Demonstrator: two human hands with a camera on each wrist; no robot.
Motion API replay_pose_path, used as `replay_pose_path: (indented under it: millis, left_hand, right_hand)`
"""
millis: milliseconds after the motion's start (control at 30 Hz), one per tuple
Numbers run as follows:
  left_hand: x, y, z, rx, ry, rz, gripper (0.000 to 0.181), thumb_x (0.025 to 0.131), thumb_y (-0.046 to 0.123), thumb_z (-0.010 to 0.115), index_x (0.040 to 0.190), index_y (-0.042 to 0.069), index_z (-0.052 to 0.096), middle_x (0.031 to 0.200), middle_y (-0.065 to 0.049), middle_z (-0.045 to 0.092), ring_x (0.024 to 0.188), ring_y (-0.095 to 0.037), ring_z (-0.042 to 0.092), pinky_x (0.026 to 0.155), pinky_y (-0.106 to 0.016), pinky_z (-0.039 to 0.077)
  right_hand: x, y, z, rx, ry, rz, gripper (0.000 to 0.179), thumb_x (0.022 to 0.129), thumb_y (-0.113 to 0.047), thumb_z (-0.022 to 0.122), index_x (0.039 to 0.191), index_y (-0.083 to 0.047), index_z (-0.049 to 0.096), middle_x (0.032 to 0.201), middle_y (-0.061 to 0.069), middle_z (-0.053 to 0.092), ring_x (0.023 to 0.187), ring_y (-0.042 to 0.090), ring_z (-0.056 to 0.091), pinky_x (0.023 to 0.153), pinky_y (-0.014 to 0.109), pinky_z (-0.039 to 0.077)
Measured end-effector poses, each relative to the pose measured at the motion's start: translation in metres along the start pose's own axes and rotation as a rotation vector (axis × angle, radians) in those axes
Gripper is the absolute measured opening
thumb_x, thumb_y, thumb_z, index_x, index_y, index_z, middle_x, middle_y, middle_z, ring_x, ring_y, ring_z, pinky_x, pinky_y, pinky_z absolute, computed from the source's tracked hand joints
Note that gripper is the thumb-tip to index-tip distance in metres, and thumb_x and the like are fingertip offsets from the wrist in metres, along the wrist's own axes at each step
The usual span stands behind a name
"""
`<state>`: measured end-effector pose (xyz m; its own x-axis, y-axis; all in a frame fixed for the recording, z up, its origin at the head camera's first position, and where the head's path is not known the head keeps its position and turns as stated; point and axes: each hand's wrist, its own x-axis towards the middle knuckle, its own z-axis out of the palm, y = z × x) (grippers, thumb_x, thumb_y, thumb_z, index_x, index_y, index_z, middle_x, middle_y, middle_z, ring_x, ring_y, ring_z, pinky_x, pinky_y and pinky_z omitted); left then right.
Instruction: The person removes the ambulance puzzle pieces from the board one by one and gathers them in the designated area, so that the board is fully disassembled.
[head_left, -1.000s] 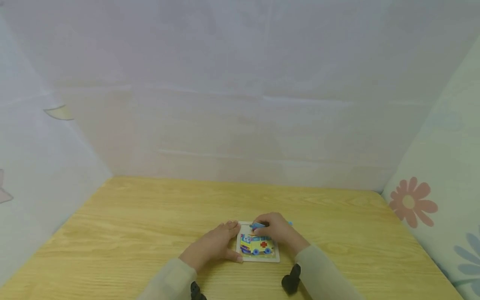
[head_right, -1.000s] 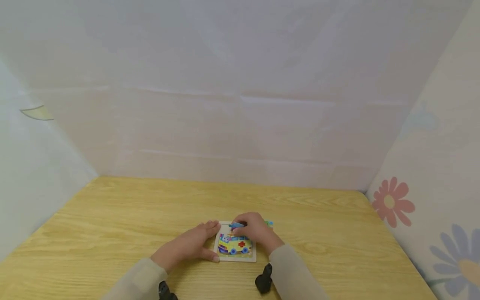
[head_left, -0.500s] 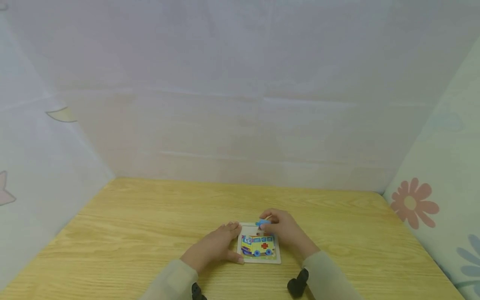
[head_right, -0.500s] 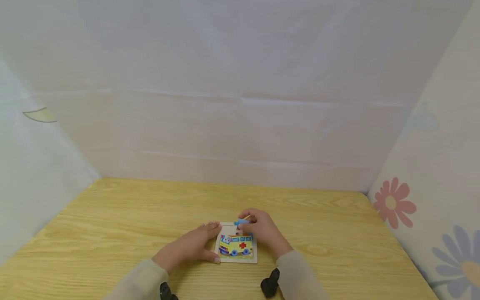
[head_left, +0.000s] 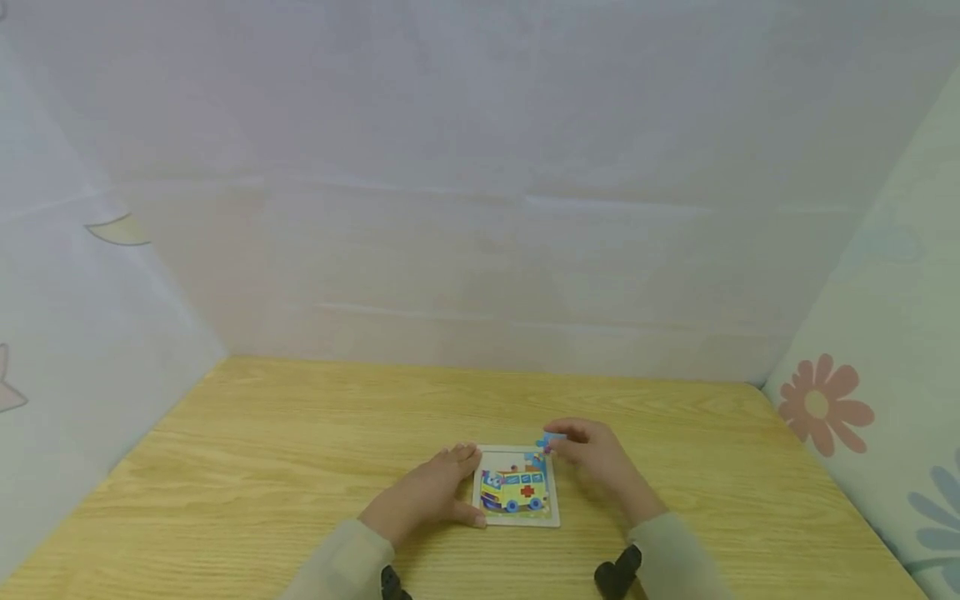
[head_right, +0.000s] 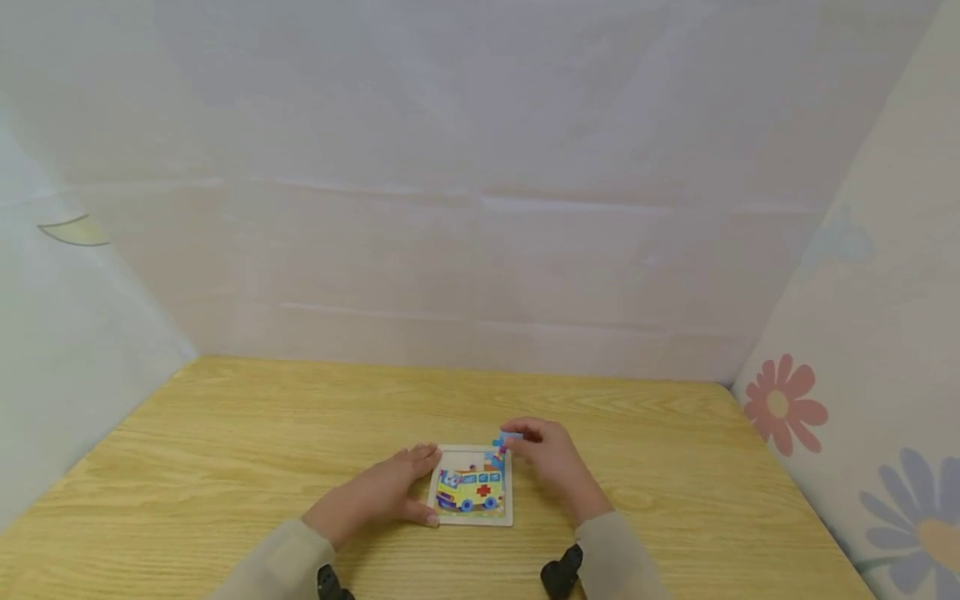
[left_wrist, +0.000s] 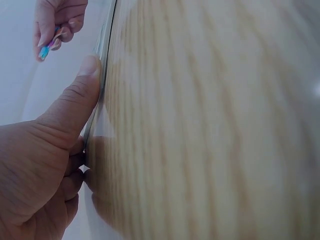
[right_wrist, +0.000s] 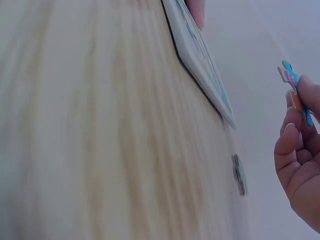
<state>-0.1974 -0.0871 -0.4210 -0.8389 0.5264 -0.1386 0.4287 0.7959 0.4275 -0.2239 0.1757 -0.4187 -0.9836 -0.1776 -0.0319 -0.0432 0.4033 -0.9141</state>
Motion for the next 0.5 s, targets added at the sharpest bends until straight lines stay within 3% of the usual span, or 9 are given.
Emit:
replay_pose_path:
  millis: [267,500]
  left_hand:
    - [0.001,-0.003,0.001,-0.001,0.006,0.006,0.096,0.069,0.054,0.071,0.142,0.002,0.035,0.150,-0.012,0.029,0.138,-0.033,0.025,0.113,-0.049,0.023]
    - [0.003,-0.004,0.002,-0.011,-0.004,0.008,0.096,0.069,0.055,0.070,0.142,0.002,0.035,0.150,-0.012,0.028,0.138,-0.034,0.024,0.112,-0.049,0.023]
  right_hand:
    - [-0.002,0.011,-0.018,0.029,0.053,0.023,0.029,0.089,-0.017,0.063,0.114,-0.002,0.062,0.091,0.006,0.066,0.078,0.017,0.059,0.071,0.032,0.054]
    - [-0.004,0.019,-0.033,-0.015,0.123,0.070,0.025,0.088,-0.019,0.063,0.109,-0.005,0.063,0.098,0.006,0.065,0.082,0.016,0.058,0.072,0.028,0.052]
